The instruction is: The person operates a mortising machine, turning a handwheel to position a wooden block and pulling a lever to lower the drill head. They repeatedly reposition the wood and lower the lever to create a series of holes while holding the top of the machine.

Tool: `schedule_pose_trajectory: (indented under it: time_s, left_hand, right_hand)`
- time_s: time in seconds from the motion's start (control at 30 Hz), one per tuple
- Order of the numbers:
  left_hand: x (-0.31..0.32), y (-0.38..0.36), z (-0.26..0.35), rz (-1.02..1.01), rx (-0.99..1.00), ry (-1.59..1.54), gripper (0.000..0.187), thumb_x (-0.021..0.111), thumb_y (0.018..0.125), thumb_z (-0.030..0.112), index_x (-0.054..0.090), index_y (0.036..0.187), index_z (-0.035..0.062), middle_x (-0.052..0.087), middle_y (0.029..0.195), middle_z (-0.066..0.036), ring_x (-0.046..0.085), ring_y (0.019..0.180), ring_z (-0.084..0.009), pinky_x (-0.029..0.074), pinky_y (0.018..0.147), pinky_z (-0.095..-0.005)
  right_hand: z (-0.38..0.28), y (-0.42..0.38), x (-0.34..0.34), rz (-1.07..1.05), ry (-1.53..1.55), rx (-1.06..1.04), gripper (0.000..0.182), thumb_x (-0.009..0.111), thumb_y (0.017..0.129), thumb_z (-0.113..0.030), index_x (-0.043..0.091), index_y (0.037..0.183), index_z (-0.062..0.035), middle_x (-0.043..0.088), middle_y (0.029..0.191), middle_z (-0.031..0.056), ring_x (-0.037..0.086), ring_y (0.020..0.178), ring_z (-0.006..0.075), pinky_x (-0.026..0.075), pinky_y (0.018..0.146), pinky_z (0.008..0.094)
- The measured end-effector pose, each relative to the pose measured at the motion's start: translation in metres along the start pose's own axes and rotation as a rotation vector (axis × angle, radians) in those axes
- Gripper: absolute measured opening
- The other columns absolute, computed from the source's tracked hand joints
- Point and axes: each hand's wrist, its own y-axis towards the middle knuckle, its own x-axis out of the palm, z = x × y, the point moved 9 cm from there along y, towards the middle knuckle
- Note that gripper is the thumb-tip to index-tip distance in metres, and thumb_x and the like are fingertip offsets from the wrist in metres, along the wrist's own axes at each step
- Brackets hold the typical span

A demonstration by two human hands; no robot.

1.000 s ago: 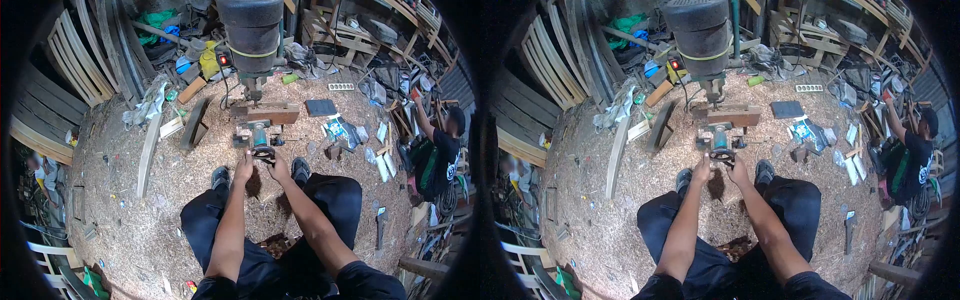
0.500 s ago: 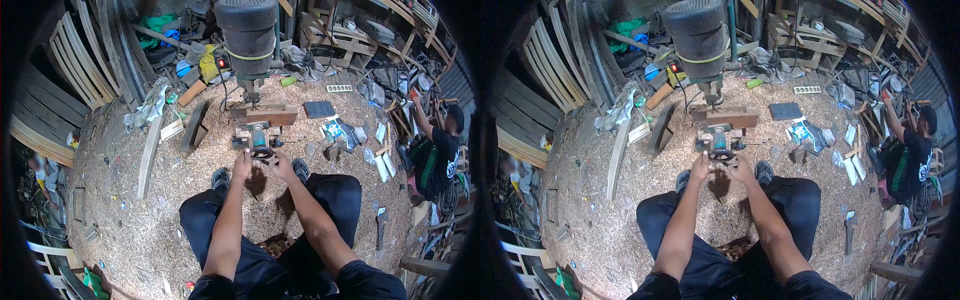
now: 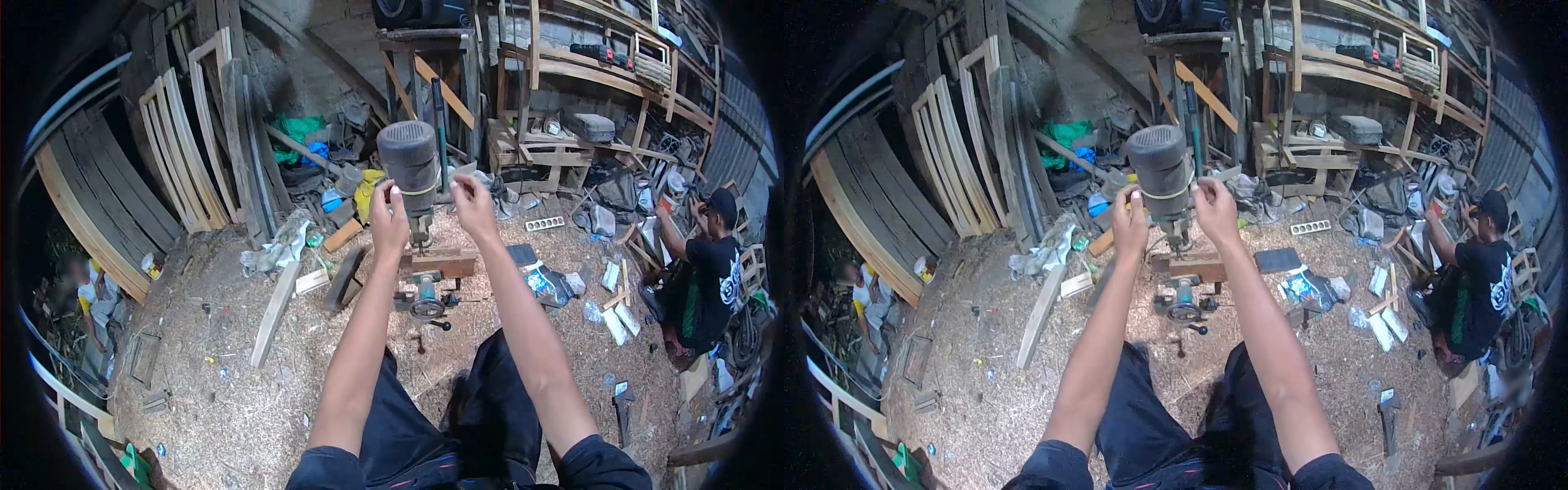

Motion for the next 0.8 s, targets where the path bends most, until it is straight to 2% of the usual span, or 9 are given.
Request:
schedule_pose_trajectory:
  time_s: [0.33,0.47,0.5,0.6,0.63,0.67,0.7,0.77,0.8]
  left_hand:
    - [0.034,0.087,0.025,0.064,0.286,0.194,0.028,0.054,0.090,0.020,0.057,0.109,0.0003,0.056,0.110,-0.019,0.053,0.108,-0.0363,0.040,0.094,-0.0444]
    - [0.053,0.116,0.018,0.096,0.404,0.260,0.027,0.054,0.090,0.020,0.058,0.106,-0.0004,0.057,0.109,-0.018,0.054,0.106,-0.0360,0.040,0.095,-0.0428]
    - [0.059,0.124,0.012,0.071,0.396,0.240,0.027,0.054,0.087,0.021,0.058,0.107,0.0025,0.057,0.112,-0.015,0.053,0.109,-0.0342,0.035,0.098,-0.0445]
    - [0.074,0.135,-0.001,0.055,0.372,0.233,0.028,0.055,0.085,0.020,0.058,0.107,0.0031,0.058,0.111,-0.014,0.053,0.109,-0.0331,0.036,0.098,-0.0439]
    - [0.074,0.134,0.000,0.099,0.393,0.276,0.027,0.055,0.082,0.017,0.059,0.106,0.0032,0.060,0.112,-0.014,0.054,0.110,-0.0329,0.037,0.098,-0.0442]
    - [0.075,0.134,-0.003,0.134,0.424,0.295,0.027,0.053,0.080,0.014,0.060,0.105,0.0035,0.061,0.114,-0.015,0.055,0.112,-0.0325,0.037,0.098,-0.0442]
    - [0.075,0.134,-0.003,0.173,0.463,0.280,0.028,0.051,0.080,0.012,0.060,0.104,0.0016,0.061,0.112,-0.017,0.055,0.110,-0.0349,0.038,0.099,-0.0444]
    - [0.074,0.129,-0.005,0.181,0.477,0.281,0.030,0.048,0.078,0.011,0.060,0.103,-0.0002,0.061,0.112,-0.018,0.055,0.109,-0.0371,0.038,0.100,-0.0448]
    - [0.075,0.127,-0.005,0.171,0.474,0.286,0.031,0.047,0.077,0.011,0.060,0.103,-0.0001,0.061,0.113,-0.018,0.055,0.110,-0.0368,0.037,0.100,-0.0451]
  right_hand:
    - [-0.045,0.108,0.014,-0.075,0.118,0.001,0.025,0.062,0.090,-0.018,0.066,0.099,0.0053,0.069,0.081,0.0086,0.063,0.075,0.0120,0.049,0.068,0.0272]
    - [-0.010,0.177,0.034,-0.014,0.003,-0.042,0.030,0.064,0.088,-0.023,0.067,0.097,0.0049,0.070,0.081,0.0109,0.066,0.077,0.0186,0.051,0.071,0.0314]
    - [-0.003,0.194,0.038,-0.021,-0.053,-0.031,0.036,0.066,0.086,-0.027,0.066,0.101,0.0058,0.070,0.087,0.0138,0.067,0.083,0.0220,0.051,0.076,0.0328]
    - [0.019,0.240,0.049,0.054,-0.120,0.005,0.043,0.068,0.084,-0.030,0.063,0.107,0.0062,0.069,0.097,0.0168,0.066,0.091,0.0236,0.050,0.081,0.0331]
    - [0.041,0.265,0.055,0.047,-0.201,0.053,0.058,0.070,0.083,-0.035,0.055,0.121,0.0056,0.066,0.107,0.0190,0.064,0.100,0.0273,0.048,0.087,0.0353]
    - [0.057,0.289,0.061,0.087,-0.250,0.013,0.072,0.073,0.082,-0.040,0.047,0.129,0.0073,0.060,0.118,0.0173,0.058,0.107,0.0230,0.045,0.093,0.0333]
    - [0.074,0.311,0.070,0.008,-0.219,0.062,0.095,0.075,0.077,-0.052,0.034,0.139,0.0080,0.053,0.129,0.0234,0.053,0.118,0.0292,0.042,0.099,0.0358]
    - [0.068,0.306,0.077,0.012,-0.176,0.204,0.118,0.067,0.071,-0.072,0.024,0.144,0.0101,0.035,0.144,0.0321,0.036,0.136,0.0362,0.031,0.110,0.0432]
    - [0.069,0.304,0.087,-0.043,-0.081,0.236,0.122,0.063,0.071,-0.076,0.020,0.146,0.0101,0.031,0.147,0.0305,0.034,0.137,0.0373,0.029,0.110,0.0451]
